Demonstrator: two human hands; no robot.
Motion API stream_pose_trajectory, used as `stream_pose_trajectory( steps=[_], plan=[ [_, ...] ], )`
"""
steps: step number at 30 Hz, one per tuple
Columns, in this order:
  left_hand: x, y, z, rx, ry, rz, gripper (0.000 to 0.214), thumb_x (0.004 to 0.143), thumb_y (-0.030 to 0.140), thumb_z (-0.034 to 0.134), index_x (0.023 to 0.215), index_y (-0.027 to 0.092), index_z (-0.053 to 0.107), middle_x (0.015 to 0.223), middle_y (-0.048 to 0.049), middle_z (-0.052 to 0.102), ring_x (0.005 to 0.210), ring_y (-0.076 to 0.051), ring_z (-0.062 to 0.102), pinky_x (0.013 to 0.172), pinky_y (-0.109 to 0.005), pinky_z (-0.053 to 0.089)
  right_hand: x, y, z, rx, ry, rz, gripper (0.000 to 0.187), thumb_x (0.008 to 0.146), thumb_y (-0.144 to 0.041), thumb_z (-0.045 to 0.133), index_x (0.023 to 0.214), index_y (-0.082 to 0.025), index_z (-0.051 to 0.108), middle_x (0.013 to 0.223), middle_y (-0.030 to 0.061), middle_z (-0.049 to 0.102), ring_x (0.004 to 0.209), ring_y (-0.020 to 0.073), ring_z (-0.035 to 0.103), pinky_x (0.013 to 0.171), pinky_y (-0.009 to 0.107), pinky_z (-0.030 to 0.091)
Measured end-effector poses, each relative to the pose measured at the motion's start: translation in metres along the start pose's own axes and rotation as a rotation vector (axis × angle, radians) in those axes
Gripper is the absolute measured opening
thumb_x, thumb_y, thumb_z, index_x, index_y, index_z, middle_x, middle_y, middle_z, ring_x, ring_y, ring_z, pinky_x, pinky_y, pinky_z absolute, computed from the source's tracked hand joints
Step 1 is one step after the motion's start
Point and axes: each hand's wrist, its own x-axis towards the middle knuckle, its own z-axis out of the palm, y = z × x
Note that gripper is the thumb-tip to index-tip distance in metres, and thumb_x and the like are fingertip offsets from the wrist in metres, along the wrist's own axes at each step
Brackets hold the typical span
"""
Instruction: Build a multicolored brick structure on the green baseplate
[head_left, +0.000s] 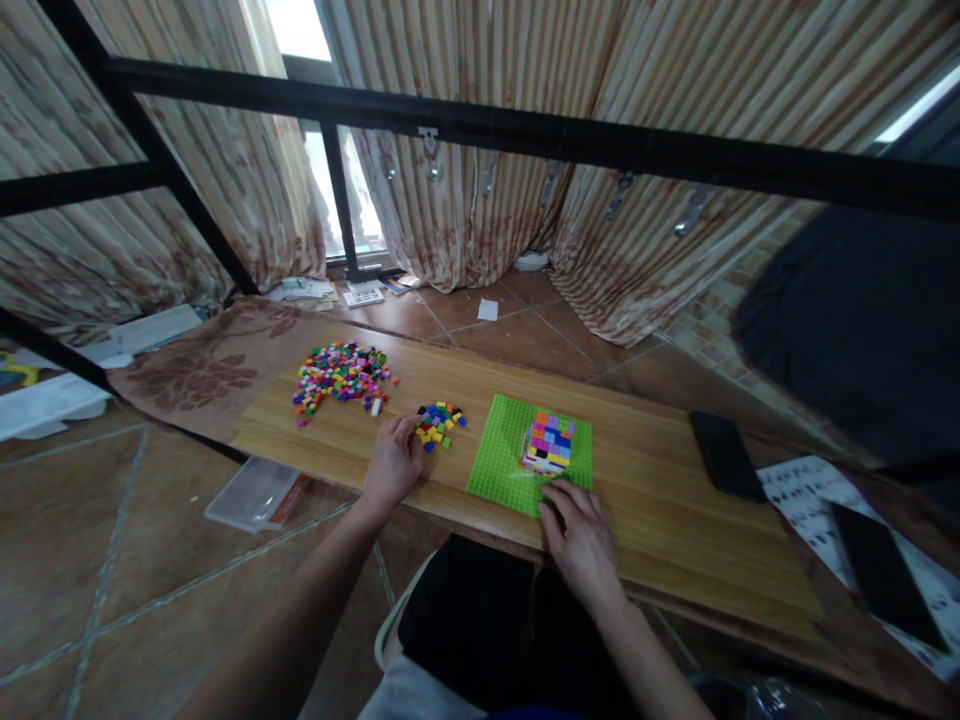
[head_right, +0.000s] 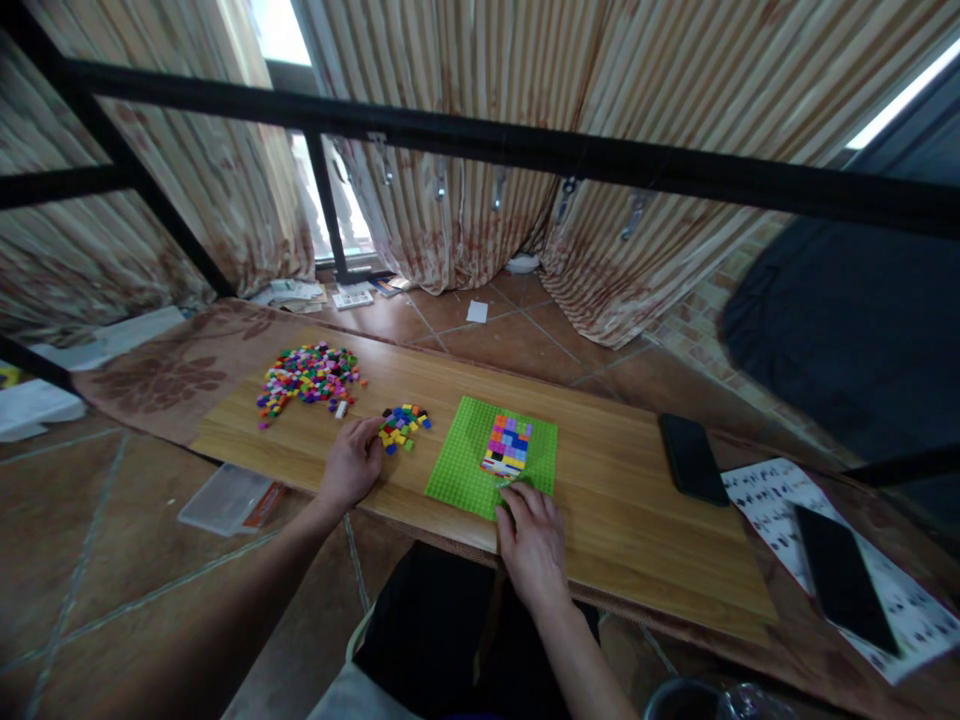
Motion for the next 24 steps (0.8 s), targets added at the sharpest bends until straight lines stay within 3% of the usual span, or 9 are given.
stream_pose_trajectory(
  steps=[8, 12, 18, 24],
  plan=[
    [0.000, 0.000, 0.000, 0.002, -0.002, 0.003, 0.034, 0.085, 0.013, 0.045, 0.113, 0.018, 0.062, 0.112, -0.0097, 0.065, 0.110, -0.025, 0.058, 0.099, -0.040, 0.049, -0.002, 0.019, -0.005, -0.096, 0.034, -0.025, 0.032, 0.097, -0.034, 0.045, 0.112, -0.019, 0.068, 0.117, 0.0090, 0.067, 0.102, 0.0261, 0.057, 0.088, 0.043, 0.045],
    [-0.001, 0.000, 0.000, 0.001, -0.006, 0.006, 0.034, 0.084, 0.011, 0.045, 0.113, 0.017, 0.062, 0.112, -0.0101, 0.064, 0.109, -0.025, 0.058, 0.098, -0.041, 0.049, -0.002, 0.017, -0.008, -0.083, 0.045, -0.044, 0.031, 0.097, -0.034, 0.045, 0.108, -0.019, 0.070, 0.114, 0.0100, 0.068, 0.100, 0.0262, 0.057, 0.088, 0.044, 0.045],
    [-0.002, -0.002, 0.002, -0.006, -0.011, 0.015, 0.035, 0.084, 0.008, 0.046, 0.114, 0.017, 0.062, 0.111, -0.0103, 0.065, 0.108, -0.024, 0.058, 0.098, -0.040, 0.049, 0.008, -0.025, -0.001, 0.098, 0.082, -0.074, 0.026, 0.095, -0.030, 0.048, 0.106, -0.020, 0.069, 0.108, 0.0089, 0.069, 0.101, 0.0239, 0.059, 0.092, 0.041, 0.046],
    [-0.003, -0.002, 0.003, -0.012, 0.007, 0.033, 0.035, 0.083, 0.006, 0.045, 0.113, 0.017, 0.061, 0.111, -0.0101, 0.066, 0.108, -0.023, 0.058, 0.098, -0.040, 0.049, 0.050, -0.078, 0.029, 0.234, 0.005, -0.078, 0.026, 0.095, -0.027, 0.047, 0.107, -0.020, 0.068, 0.106, 0.0087, 0.068, 0.099, 0.0227, 0.058, 0.089, 0.038, 0.047]
  ],
)
